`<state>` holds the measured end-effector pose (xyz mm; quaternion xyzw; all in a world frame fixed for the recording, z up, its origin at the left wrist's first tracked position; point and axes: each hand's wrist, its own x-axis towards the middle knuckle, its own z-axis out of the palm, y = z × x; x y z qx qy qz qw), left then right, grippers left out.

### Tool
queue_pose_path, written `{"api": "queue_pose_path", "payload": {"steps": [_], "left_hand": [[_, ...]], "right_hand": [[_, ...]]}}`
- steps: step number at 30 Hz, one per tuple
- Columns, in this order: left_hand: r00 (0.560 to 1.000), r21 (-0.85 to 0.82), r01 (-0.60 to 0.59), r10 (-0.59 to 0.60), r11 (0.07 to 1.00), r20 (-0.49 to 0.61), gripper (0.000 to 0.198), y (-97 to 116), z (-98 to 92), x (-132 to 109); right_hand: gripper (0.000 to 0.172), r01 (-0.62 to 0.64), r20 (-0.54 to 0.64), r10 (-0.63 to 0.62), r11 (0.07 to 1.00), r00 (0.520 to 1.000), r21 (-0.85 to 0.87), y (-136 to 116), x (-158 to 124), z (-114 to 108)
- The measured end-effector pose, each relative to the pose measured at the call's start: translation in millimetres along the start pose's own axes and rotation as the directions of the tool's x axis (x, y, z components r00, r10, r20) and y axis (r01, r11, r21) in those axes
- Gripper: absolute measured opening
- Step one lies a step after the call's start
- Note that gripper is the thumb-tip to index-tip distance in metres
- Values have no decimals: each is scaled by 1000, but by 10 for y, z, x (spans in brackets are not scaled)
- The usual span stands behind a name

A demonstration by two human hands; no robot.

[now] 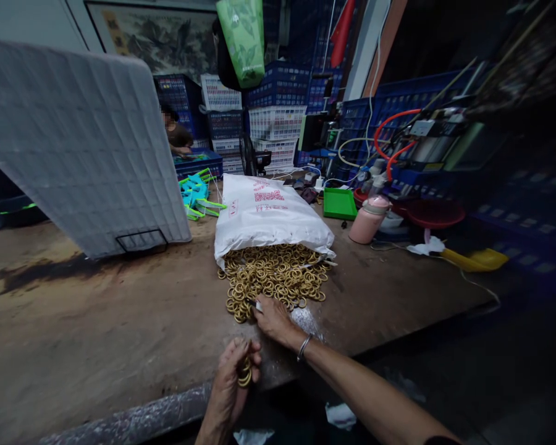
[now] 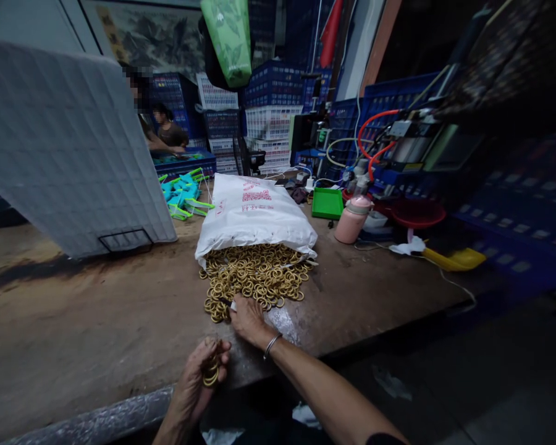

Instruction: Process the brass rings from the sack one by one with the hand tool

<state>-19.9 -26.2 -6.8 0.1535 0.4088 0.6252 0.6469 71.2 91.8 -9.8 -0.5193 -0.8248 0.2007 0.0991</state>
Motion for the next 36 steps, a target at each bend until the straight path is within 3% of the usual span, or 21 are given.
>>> {"api": "queue_pose_path", "payload": {"steps": [5,8,12,17,21,32,36], "left_hand": [[999,-57,34,-34,998,-6,20,19,-20,21],[998,-90,64,-66,994,-22,26,26,-40,50],[996,-108,51,-59,993,-73,19,17,-42,113],[991,-53,22,-29,998,-128,23,3,30,169],[995,36,-17,20,999,-96,29,7,80,175],[989,245,-36,71,969,-133,30,-40,102,147],[997,172,9,6,985,-82,28,7,133,113]], "right_hand": [[13,-9,-4,9,1000,1000,24,-36,48,-20],[10,43,-55,-35,990,998,138,43,32,-16],[10,154,-138,-114,932,984,328,148,-64,-33],[7,249,-179,-190,880,965,404,153,-258,-105],[7,300,-157,-258,872,953,387,111,-366,-138],[20,98,51,-144,857,988,506,-34,-409,-262],[18,22,77,-75,844,994,535,-43,-388,-243]]}}
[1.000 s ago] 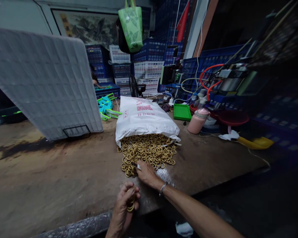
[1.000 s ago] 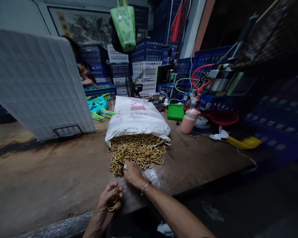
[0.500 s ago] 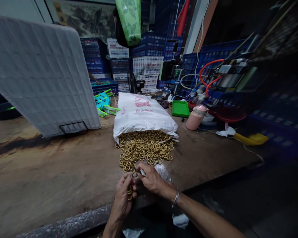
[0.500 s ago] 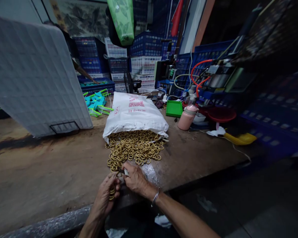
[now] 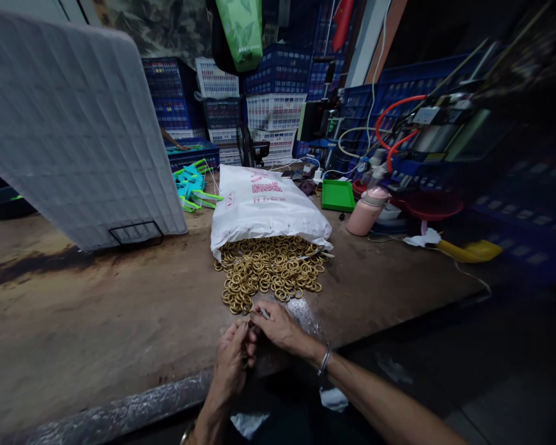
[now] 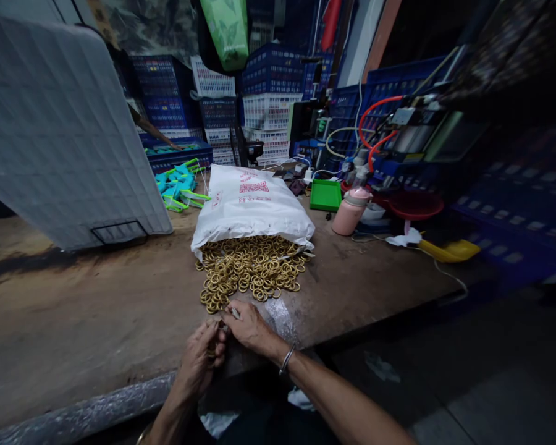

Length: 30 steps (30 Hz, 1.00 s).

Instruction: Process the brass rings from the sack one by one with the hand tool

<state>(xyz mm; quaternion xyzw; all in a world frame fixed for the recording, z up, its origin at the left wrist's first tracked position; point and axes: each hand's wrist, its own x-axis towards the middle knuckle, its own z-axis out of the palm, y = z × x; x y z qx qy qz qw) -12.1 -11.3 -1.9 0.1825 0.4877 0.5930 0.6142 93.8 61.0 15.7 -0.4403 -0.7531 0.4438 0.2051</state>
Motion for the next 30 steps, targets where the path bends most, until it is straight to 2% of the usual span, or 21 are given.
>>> {"api": "queue_pose_path", "payload": {"steps": [4,7,9,13,16,19,24,30], "left_hand": [[997,-50,10,-6,999,71,25,10,-7,-9],[996,-35,-26,29,999,86,25,-23,-25,5],[996,-21,-42,43,999,80,26,-45,-33,13],[999,-4,-48,48,999,21,28,-65,-42,18],[998,21,-63,63,998,-19,28,-73,-53,27],[996,68,-75,78,995,-48,29,-90,-64,42],[993,124,-81,91,989,-78,33,-107,-69,46],[988,210,-104,126,972,-93,29,-60,-49,13]], "right_hand": [[15,-30,28,28,998,999,62,44,11,31],[16,-37,75,26,988,997,149,64,16,42],[19,-30,72,20,989,997,144,61,14,35],[18,59,12,-58,991,998,-122,56,-17,11],[15,121,65,-106,944,992,-307,77,-61,14],[21,172,116,-135,889,984,-424,96,-98,27],[31,190,163,-123,838,979,-511,95,-115,28],[27,195,151,-132,810,980,-553,89,-126,40]]}}
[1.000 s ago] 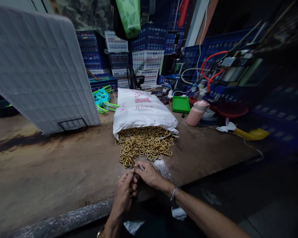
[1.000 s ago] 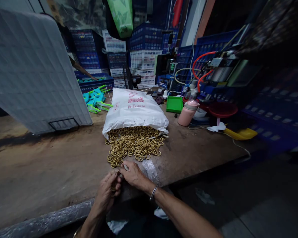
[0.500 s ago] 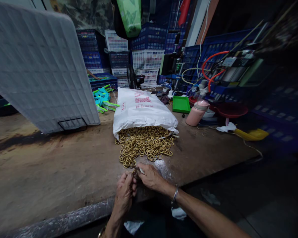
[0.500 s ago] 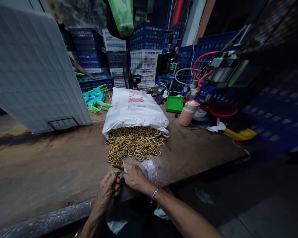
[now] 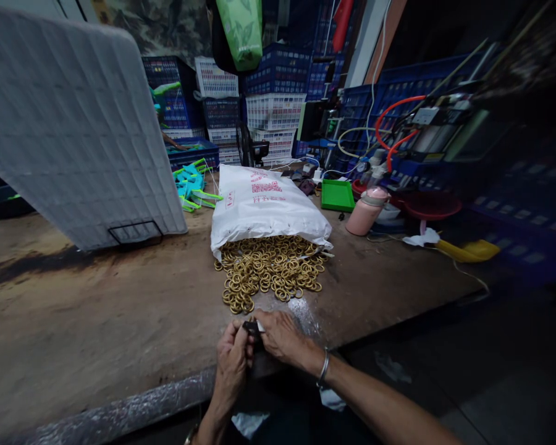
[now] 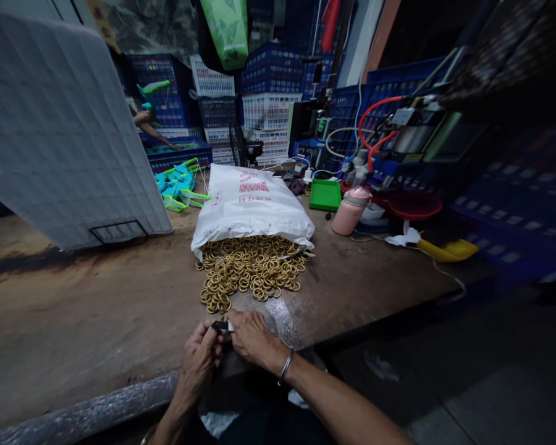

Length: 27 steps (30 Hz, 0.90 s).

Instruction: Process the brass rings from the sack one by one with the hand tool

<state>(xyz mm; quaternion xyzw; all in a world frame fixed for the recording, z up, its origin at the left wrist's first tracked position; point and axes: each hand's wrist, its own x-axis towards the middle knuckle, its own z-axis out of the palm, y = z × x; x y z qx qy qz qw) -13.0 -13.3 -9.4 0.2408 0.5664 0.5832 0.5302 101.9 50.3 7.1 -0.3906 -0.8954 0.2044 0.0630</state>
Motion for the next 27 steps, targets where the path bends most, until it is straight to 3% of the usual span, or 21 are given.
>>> {"api": "queue_pose_path", "payload": {"steps": [8,14,19,27], "left_hand": [[1000,62,-14,15,998,-6,32,23,4,-68],[988,-215,102,-75,971,134,28,100,14,-110],[986,-328,131,-89,936,140,28,28,-66,-68],[973,-427,200,-126,882,195,21,27,-142,-41]], "right_hand": [[25,-41,45,42,998,998,-39,77,60,28],[20,-89,-81,87,996,993,-18,273,245,135],[20,-143,-223,154,988,962,66,245,464,142],[19,-172,-206,164,985,965,-23,117,667,104]]}}
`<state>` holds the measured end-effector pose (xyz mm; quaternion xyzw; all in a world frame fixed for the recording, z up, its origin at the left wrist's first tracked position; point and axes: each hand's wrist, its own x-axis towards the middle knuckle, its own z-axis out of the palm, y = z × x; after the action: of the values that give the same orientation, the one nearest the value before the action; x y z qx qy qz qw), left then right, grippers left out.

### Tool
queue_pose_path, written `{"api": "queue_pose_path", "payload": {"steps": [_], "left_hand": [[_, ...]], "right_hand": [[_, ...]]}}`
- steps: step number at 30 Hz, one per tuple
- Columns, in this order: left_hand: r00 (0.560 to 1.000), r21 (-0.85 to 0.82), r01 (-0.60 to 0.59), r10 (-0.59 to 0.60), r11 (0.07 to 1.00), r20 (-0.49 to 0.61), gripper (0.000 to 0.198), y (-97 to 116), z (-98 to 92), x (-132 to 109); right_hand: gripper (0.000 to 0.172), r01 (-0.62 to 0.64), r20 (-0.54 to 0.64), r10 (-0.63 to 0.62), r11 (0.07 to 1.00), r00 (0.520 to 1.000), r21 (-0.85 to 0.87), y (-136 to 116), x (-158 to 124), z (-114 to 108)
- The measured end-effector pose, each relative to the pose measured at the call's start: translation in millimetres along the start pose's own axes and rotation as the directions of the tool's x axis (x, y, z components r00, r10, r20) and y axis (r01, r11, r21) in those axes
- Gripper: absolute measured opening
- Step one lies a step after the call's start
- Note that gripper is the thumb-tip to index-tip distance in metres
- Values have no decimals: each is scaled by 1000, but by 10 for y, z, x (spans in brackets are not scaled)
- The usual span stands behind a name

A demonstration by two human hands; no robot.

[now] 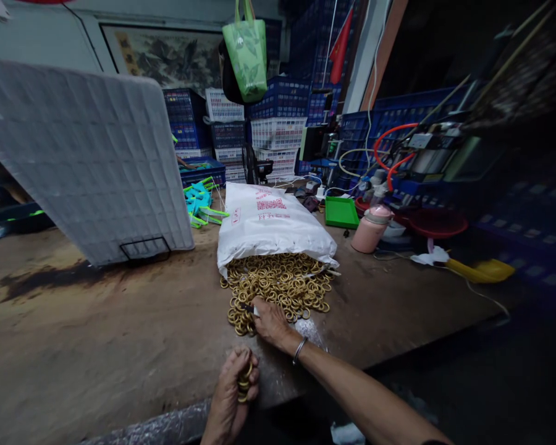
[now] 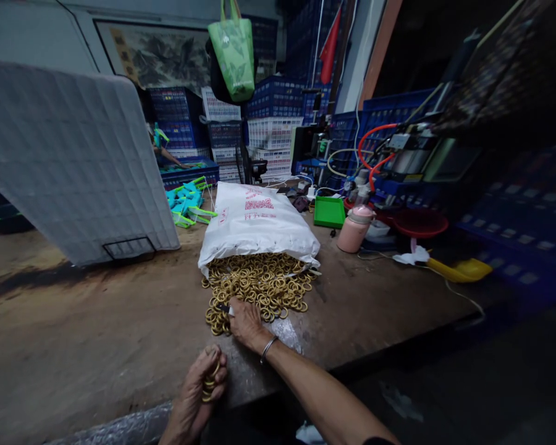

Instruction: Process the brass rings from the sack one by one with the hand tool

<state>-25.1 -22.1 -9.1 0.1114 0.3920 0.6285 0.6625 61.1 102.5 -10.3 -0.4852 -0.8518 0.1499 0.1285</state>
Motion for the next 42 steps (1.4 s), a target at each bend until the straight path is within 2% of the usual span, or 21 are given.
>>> {"api": "queue_pose_path", "payload": {"steps": [5,9,12,17,20,22,25,29,31,34,38,40,42], "left_hand": [[999,-74,30,-33,997,-41,32,-3,-64,80],[1000,-86,-3,2,996,-10,23,-21,-119,145],[1000,-57,-9,8,998,-27,25,-9,-86,153],[984,83,-106,117,991,-136,33,-14,18,142],[963,288,-178,226,941,-144,34,-31,35,142],[954,428,-189,268,884,-132,37,-22,44,135],[955,541,-187,280,820,-95,43,25,88,108],[967,572,-197,254,797,-20,42,80,153,67],[968,572,-201,251,795,-8,38,79,148,62],[960,607,-204,280,768,-32,30,46,91,78],[933,669,-263,360,695,-8,21,-9,23,111],[923,673,-296,384,678,19,19,-22,22,117],[927,672,-291,375,681,21,20,-22,37,113]], "right_hand": [[17,-2,-37,5,996,999,95,45,20,38],[10,58,-153,-19,967,988,250,86,-12,5],[15,58,-165,6,923,986,379,93,-74,-59],[18,-37,7,44,752,999,658,97,-216,-117],[15,-111,93,61,643,994,758,102,-291,-96],[10,-177,149,96,602,984,779,93,-334,-85],[8,-291,272,114,513,956,808,48,-398,-112],[13,-443,466,14,334,885,832,-29,-462,-193],[14,-483,513,-22,303,858,821,-41,-473,-212],[11,-458,490,16,382,872,803,-20,-474,-200],[16,-244,298,13,611,954,753,11,-491,-160],[15,-154,217,0,705,976,693,-1,-504,-157],[14,-118,170,12,768,985,630,-27,-511,-167]]}}
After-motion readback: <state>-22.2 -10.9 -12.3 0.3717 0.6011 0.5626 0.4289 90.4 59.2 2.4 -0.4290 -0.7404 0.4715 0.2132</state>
